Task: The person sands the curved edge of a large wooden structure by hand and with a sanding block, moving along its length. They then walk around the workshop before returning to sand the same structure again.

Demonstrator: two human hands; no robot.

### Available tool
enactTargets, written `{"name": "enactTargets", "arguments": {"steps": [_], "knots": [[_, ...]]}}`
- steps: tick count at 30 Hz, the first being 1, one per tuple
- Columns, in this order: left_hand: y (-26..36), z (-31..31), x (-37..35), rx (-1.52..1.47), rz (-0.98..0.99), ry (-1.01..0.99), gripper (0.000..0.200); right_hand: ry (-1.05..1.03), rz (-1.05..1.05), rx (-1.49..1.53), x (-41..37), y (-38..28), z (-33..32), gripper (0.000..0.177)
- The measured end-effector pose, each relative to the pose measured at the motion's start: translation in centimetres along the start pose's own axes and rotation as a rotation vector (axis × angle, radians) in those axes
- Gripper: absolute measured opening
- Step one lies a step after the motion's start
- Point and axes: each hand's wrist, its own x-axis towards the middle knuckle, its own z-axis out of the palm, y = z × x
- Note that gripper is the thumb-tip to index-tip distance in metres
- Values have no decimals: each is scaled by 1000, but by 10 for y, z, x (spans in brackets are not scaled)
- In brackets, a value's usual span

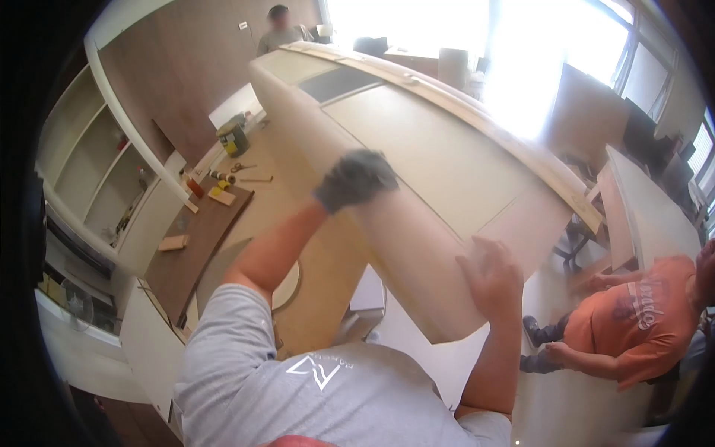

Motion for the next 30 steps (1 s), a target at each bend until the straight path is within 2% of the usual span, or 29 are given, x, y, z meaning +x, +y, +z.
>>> {"name": "enactTargets", "arguments": {"steps": [2, 5, 8, 9, 12, 13, 16, 17, 20, 21, 24, 26, 28, 30], "knots": [[-8, -21, 3, -200, -257, 24, 18, -10, 10, 27, -1, -4, -2, 41], [30, -20, 7, 98, -33, 1, 19, 0, -18, 36, -1, 1, -1, 42], [3, -21, 2, -201, -92, 14, 19, -13, -19, 8, -2, -1, -2, 43], [-2, -28, 6, -210, -204, 40, 18, -9, -17, 5, -1, -3, -2, 43], [32, -27, 8, 171, -45, 11, 18, 3, -35, -60, -2, 2, 0, 44], [43, -28, 6, -40, 48, 47, 17, 5, -30, -49, 1, 0, 0, 44], [-9, -20, 1, -195, -96, 24, 17, -42, 4, -42, -2, -3, -2, 44], [-23, -20, -1, -289, -262, 8, 18, -50, 17, -42, -1, -5, -4, 44], [20, -22, 6, 104, -85, -29, 20, -18, 4, -36, 0, -3, -3, 44], [41, -27, 4, 30, 52, 43, 22, -2, -7, -35, -1, -2, -1, 43], [-14, -15, -3, -237, 37, 25, 22, -9, -19, -21, 0, 1, 0, 42], [-54, -31, -4, -161, -239, -19, 20, -10, -3, -26, -3, -2, -2, 41], [-69, -33, -3, -93, -326, 0, 20, -2, 10, -27, -3, -5, -4, 41], [-49, -24, -1, -29, -153, -23, 19, -5, 23, -30, -3, -6, -5, 40]]}}
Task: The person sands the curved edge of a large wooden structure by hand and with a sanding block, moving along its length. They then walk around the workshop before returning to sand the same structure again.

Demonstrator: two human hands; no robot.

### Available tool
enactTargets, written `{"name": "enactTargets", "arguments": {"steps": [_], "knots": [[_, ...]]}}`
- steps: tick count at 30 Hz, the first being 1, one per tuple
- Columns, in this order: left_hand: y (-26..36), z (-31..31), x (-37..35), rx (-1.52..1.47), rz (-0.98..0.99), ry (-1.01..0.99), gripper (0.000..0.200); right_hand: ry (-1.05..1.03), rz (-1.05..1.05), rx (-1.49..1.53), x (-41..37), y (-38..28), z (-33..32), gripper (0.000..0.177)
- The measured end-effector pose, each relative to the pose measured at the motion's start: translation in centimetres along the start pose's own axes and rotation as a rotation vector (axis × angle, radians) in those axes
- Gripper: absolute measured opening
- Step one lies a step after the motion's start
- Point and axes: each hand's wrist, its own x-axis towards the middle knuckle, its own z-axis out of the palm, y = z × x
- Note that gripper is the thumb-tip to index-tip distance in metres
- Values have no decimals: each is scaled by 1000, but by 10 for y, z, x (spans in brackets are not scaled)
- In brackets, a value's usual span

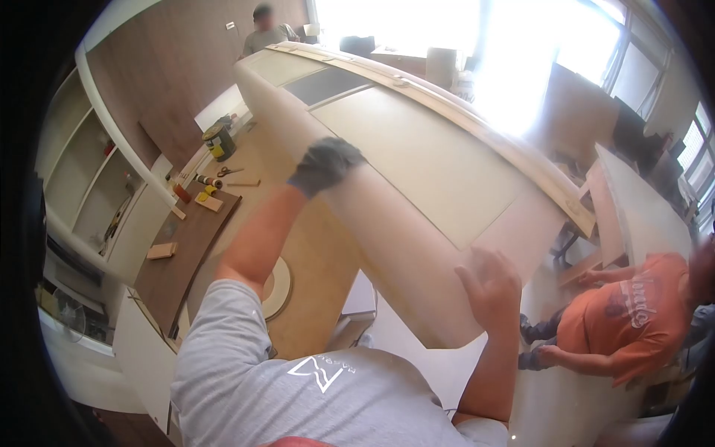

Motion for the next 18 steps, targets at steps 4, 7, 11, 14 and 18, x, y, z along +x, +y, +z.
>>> {"name": "enactTargets", "arguments": {"steps": [4, 7, 11, 14, 18], "knots": [[14, 1, -3, -162, 232, 75, 18, -5, 13, 5, 0, 3, 3, 40], [-35, -10, 7, -185, -105, 9, 18, -15, 45, 4, 0, -5, 0, 40], [10, -8, -1, -115, 203, 81, 13, 15, 46, -11, 0, -4, 2, 40], [-58, 0, 6, -187, -31, -21, 13, 8, 67, -20, -3, -5, 1, 40], [-18, -5, 2, -121, 188, 43, 16, -4, 112, -33, -4, -5, -1, 41]]}}
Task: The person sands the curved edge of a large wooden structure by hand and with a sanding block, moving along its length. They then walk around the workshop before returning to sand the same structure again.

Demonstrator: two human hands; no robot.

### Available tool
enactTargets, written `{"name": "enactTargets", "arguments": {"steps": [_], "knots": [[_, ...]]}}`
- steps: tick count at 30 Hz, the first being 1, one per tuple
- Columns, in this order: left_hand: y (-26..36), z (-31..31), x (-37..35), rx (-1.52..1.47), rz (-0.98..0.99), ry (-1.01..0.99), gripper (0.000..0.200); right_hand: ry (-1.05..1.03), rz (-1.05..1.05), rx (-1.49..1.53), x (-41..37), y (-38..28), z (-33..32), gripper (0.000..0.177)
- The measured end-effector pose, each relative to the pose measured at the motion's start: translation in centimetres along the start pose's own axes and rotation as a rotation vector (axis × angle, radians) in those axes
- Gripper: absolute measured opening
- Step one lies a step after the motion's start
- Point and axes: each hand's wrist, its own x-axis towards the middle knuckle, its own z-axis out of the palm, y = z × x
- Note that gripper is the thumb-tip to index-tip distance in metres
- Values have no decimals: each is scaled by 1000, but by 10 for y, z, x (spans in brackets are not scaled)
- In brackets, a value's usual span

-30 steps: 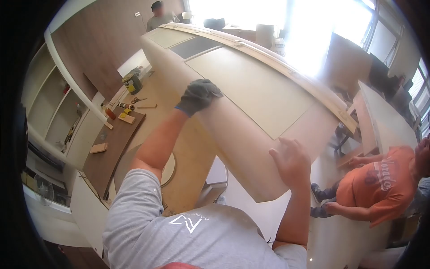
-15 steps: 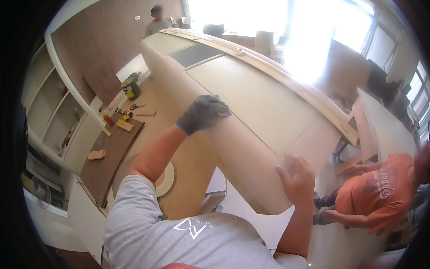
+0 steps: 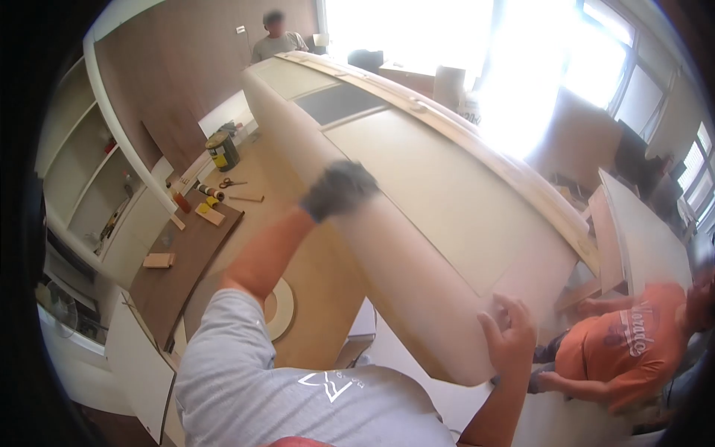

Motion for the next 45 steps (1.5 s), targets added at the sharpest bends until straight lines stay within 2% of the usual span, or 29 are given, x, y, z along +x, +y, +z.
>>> {"name": "enactTargets", "arguments": {"steps": [1, 5, 6, 8, 10, 11, 14, 15, 18, 20, 22, 25, 28, 29, 30, 32, 35, 38, 39, 40, 44, 45], "knots": [[8, -1, 3, 59, 85, -11, 18, 17, -13, -2, 0, 2, 2, 41], [-68, 1, -7, -171, -145, 53, 18, 18, 6, -5, 1, -4, 2, 41], [-77, -11, -3, -96, -280, 77, 16, 13, 20, -6, 0, -4, 1, 41], [-71, -11, 1, 148, -307, -13, 14, 21, 42, -3, -2, -3, -1, 42], [-72, 26, -11, 192, -93, 11, 13, 36, 28, 12, -2, -2, 0, 41], [-36, -5, -4, 23, -15, 69, 11, 44, 27, 20, -1, -2, 2, 41], [-95, -7, -9, -1, -202, 33, 12, 54, 35, -13, 0, -2, 3, 41], [-99, -16, -7, -143, -394, 79, 13, 50, 38, -8, -1, -1, 3, 41], [-93, -1, -7, 89, -285, 79, 16, 49, 50, 11, -3, 1, 0, 42], [-57, 4, -10, 191, 83, 17, 12, 42, 80, 27, -2, -1, 1, 43], [-52, -2, -12, -24, 23, 58, 10, 61, 60, 6, 0, 2, 5, 43], [-120, -12, -16, -52, -293, 43, 12, 29, 62, -26, -2, 7, -1, 43], [-110, -17, -2, 250, -347, -8, 13, 45, 79, -32, -2, 4, 1, 42], [-103, -5, -9, 148, -273, 71, 14, 55, 87, -35, -2, 3, 1, 41], [-81, -5, -8, 197, -182, 61, 15, 61, 85, -18, -1, 4, 2, 41], [-65, -11, -10, 12, -60, 128, 14, 68, 95, 12, -1, 6, 4, 41], [-129, -15, -17, -122, -257, 110, 13, 47, 94, -22, 0, 6, 1, 40], [-110, -3, -13, 177, -259, 72, 14, 56, 88, -24, -2, 10, 0, 40], [-87, -10, -6, 245, -187, -72, 14, 62, 89, -5, 0, 9, 1, 40], [-66, -9, -9, 82, 15, 99, 15, 69, 91, 13, 0, 8, 2, 40], [-121, -23, -17, 13, -162, 26, 26, 65, 97, -6, -1, 4, 0, 39], [-127, -27, -15, 30, -161, 116, 22, 59, 97, -16, -3, 5, -2, 39]]}}
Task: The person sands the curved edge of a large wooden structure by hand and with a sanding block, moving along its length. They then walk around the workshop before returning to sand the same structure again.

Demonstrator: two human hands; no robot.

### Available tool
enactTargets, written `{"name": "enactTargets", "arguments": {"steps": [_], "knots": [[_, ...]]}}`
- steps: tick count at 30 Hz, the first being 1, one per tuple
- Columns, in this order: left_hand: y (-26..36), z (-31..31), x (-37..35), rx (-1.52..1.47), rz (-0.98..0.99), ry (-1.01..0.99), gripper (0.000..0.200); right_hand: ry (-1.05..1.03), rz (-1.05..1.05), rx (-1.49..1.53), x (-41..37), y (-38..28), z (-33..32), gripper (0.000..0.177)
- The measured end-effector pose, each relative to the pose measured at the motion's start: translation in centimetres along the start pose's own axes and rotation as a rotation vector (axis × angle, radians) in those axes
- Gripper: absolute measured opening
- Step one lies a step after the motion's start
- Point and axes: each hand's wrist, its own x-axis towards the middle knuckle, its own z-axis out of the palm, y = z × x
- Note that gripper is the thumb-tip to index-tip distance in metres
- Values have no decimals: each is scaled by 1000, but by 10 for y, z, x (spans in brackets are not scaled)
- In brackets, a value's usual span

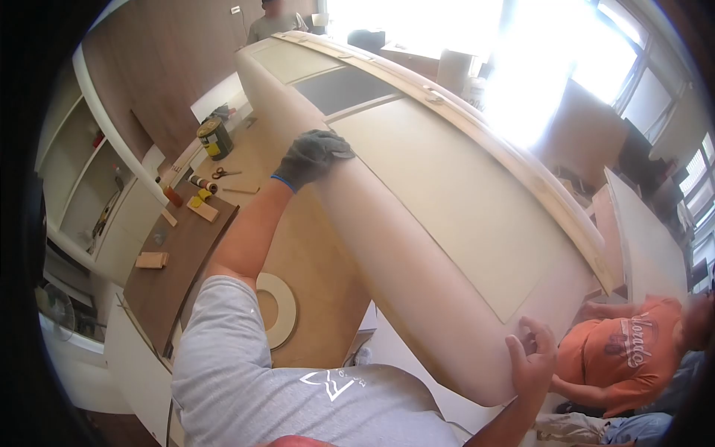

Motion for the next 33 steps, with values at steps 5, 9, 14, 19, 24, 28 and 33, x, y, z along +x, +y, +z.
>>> {"name": "enactTargets", "arguments": {"steps": [5, 9, 14, 19, 24, 28, 33], "knots": [[50, 7, 5, 71, 182, -84, 19, 13, 18, 44, 3, -1, 5, 39], [10, 19, 0, 99, 20, -92, 13, 4, 38, 26, 1, -3, 2, 40], [45, 16, 1, 110, 150, -119, 15, 25, 43, 29, 1, 4, 4, 41], [59, 35, -8, 297, 83, -19, 9, 15, 13, 43, 2, -1, 2, 41], [74, 33, -19, -40, 181, -95, 16, -42, -47, 89, 3, -3, -2, 41], [69, 28, -19, 48, -23, -18, 20, -63, -73, 160, 1, 1, 1, 42], [215, 25, -21, -99, 246, -161, 14, -106, -166, 172, 5, 5, 1, 42]]}}
